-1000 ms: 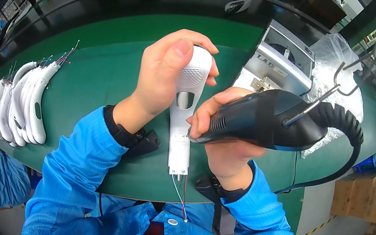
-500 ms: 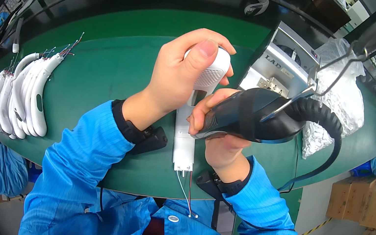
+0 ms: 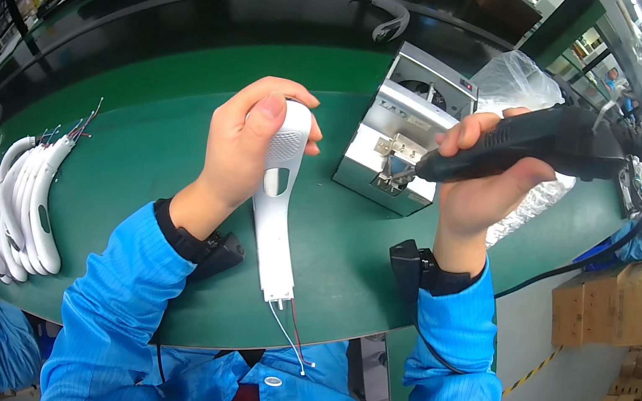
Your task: Assembling white plastic components using a handheld tool on a factory production line.
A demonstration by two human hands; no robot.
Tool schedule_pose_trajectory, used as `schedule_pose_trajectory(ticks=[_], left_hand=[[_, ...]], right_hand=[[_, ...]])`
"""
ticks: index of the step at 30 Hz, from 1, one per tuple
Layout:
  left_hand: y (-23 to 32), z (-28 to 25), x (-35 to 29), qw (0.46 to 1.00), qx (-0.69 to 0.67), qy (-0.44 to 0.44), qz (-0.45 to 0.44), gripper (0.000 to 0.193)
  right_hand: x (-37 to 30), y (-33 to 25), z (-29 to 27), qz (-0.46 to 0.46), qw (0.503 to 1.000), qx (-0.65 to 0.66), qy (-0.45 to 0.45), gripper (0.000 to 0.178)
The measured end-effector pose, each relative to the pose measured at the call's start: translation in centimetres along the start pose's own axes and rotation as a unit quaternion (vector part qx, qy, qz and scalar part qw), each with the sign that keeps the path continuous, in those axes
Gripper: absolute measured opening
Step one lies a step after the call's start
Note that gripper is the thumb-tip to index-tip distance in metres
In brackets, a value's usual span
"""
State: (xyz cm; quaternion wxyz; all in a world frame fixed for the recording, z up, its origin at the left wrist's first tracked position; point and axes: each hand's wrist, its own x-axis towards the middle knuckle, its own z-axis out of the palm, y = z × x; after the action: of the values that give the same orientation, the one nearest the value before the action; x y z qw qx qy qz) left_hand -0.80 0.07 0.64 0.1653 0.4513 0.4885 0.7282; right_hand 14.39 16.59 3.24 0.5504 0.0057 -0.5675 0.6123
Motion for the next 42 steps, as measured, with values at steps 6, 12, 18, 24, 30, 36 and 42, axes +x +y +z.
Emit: schedule_pose_trajectory(ticks=[6,12,18,24,30,36,42], left_hand=[[-0.3,-0.4,-0.1,1.000,0.012,-0.011,0.021,0.046],[-1.3,-0.8,0.0,1.000,-0.010,-0.009,0.015,0.043],[-1.2,-1.2,-0.1,1.000,-0.022,-0.001,0.017,0.043],[-1.2,-0.8,0.2,1.000,-0.005,0.006,0.027,0.044],[-1.5,-1.2,-0.2,0.999,-0.012,0.018,0.023,0.045],[-1.7,-1.3,-0.1,1.000,-0.015,0.020,0.015,0.045],[0.5,-3.8,1.1,0.962,0.271,-0.026,0.039,0.031]], right_hand=[[0.7,1.4,1.4,0.066,0.990,-0.110,-0.053,0.066],[-3.1,2.8,2.6,0.131,0.990,-0.015,-0.050,0.074],[-8.6,2.3,7.8,0.188,0.962,0.145,-0.137,0.087],[-9.9,3.5,8.1,0.205,0.949,0.185,-0.152,0.086],[-10.6,3.3,9.6,0.291,0.940,0.082,-0.155,0.091],[-10.6,3.6,9.7,0.289,0.945,0.089,-0.128,0.091],[-9.2,3.4,8.5,0.144,0.953,0.209,-0.167,0.086]])
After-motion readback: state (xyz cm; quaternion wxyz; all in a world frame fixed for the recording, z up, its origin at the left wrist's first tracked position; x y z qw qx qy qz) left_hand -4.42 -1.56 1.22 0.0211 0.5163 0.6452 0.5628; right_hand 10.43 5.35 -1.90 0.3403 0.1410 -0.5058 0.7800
